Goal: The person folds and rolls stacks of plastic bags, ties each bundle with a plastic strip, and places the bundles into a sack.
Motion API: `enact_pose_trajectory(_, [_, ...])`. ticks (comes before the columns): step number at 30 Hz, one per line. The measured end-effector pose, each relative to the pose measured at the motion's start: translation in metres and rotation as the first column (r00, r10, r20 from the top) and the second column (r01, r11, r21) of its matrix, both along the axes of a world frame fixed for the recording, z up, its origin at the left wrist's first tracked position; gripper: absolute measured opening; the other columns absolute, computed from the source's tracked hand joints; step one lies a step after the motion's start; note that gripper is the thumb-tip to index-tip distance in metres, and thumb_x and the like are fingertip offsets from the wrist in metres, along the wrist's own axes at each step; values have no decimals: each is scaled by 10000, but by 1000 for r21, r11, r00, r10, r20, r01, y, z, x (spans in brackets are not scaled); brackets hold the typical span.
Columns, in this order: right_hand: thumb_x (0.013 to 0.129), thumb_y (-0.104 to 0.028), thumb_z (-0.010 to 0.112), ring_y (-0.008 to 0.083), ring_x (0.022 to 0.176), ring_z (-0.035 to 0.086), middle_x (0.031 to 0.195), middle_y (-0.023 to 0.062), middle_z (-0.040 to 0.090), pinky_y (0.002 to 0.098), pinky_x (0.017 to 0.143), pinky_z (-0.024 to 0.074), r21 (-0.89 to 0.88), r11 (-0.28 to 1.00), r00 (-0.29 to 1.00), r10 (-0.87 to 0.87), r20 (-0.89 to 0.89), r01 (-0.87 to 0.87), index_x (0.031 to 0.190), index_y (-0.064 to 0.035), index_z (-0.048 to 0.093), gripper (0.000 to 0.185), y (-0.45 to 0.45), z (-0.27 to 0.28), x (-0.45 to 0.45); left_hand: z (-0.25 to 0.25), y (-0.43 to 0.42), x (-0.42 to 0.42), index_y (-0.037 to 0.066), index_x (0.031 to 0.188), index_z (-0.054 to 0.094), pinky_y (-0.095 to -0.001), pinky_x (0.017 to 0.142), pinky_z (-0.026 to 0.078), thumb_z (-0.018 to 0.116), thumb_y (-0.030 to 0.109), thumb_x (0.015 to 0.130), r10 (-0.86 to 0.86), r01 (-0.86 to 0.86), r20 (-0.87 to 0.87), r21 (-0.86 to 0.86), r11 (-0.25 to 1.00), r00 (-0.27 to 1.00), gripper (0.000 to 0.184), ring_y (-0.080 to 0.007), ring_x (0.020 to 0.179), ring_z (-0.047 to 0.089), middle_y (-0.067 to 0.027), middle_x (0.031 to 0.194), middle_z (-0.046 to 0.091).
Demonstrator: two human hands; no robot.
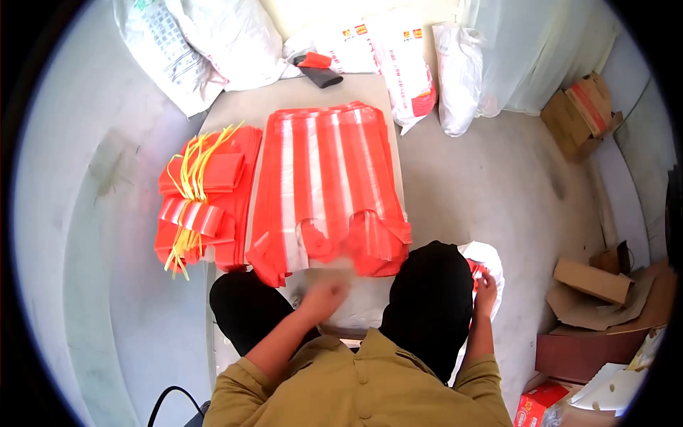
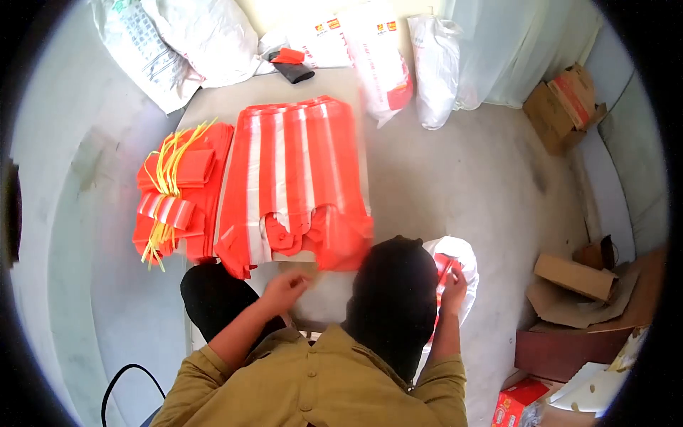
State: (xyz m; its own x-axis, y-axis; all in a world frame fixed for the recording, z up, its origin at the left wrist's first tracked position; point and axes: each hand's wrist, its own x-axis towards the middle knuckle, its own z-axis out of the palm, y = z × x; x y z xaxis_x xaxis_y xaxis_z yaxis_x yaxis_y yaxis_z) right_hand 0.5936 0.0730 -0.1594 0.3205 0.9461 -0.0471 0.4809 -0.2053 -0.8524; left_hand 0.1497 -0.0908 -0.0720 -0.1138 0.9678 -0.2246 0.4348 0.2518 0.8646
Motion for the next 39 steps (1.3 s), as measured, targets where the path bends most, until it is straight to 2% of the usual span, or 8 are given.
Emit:
enact_pose_trajectory(5, [1031, -146, 572, 167, 1117, 629, 1222, 57, 677, 310, 967, 496, 126, 977, 916, 205, -344, -171, 1280, -28, 640, 284, 26, 129, -87, 23, 8, -32, 24, 1100, 689, -277, 743, 522, 693, 97, 959, 189, -186, -21, 100, 978, 982, 159, -113, 811, 635, -37, 889, 691])
enact_pose_trajectory(8, [1009, -92, 607, 135, 1048, 630, 1119, 36, 691, 291, 926, 499, 221, 815, 833, 553, -20, -535, 1231, -31, 652, 234, 26, 160, -145, 10, 4, -43, 20, 1096, 690, -284, 737, 523, 694, 103, 959, 128, -120, -51, 134, 984, 991, 160, -120, 805, 635, -50, 895, 696])
enact_pose_trajectory(12, [982, -87, 586, 342, 1212, 602, 1309, 183, 632, 421, 1001, 499, 120, 581, 585, 746, 318, -805, 1324, -19, 589, 349, 30, 173, -226, 16, -2, -45, 18, 1096, 692, -300, 730, 526, 703, 103, 945, -2, 17, -111, 130, 991, 994, 174, -154, 813, 650, -72, 937, 700])
enact_pose_trajectory(17, [983, -73, 530, 420, 1225, 540, 1278, 219, 611, 483, 1075, 424, 14, 443, 371, 732, 571, -896, 1362, -12, 547, 384, 50, 156, -268, 28, -8, -49, 29, 1099, 700, -311, 726, 530, 710, 87, 924, -70, 90, -126, 163, 982, 990, 185, -188, 830, 663, -87, 986, 704])
enact_pose_trajectory(23, [990, -117, 541, 413, 1155, 585, 1178, 211, 654, 479, 994, 472, -44, 503, 394, 726, 564, -863, 1320, -36, 587, 343, 35, 177, -262, 22, -13, -56, 43, 1100, 709, -318, 722, 538, 711, 83, 927, -14, 13, 4, 226, 974, 1000, 177, -202, 802, 665, -93, 956, 705])
enact_pose_trajectory(26, [984, -151, 570, 410, 1003, 644, 1032, 192, 690, 477, 905, 517, -403, 437, 234, 855, 462, -804, 1260, -58, 627, 298, 14, 216, -268, 24, -11, -64, 47, 1098, 714, -324, 715, 539, 709, 93, 934, -58, 65, -37, 227, 972, 998, 171, -209, 795, 670, -98, 931, 706])
enact_pose_trajectory(29, [961, -154, 613, 418, 889, 667, 940, 189, 699, 474, 831, 539, -227, 338, 200, 858, 473, -913, 1224, -70, 646, 279, 9, 219, -267, 37, 0, -69, 47, 1105, 710, -331, 713, 536, 701, 89, 937, -62, 68, -29, 278, 958, 998, 173, -215, 805, 675, -102, 917, 704])
enact_pose_trajectory(39, [813, -56, 711, 315, 1259, 575, 1299, 91, 642, 417, 1027, 509, -57, -1, -40, 723, 690, -998, 1189, -83, 669, 379, 53, 165, -353, 85, 81, -117, 65, 1135, 703, -411, 816, 546, 682, 90, 914, -153, 274, -488, 187, 943, 859, 223, -315, 930, 679, -131, 1026, 708])
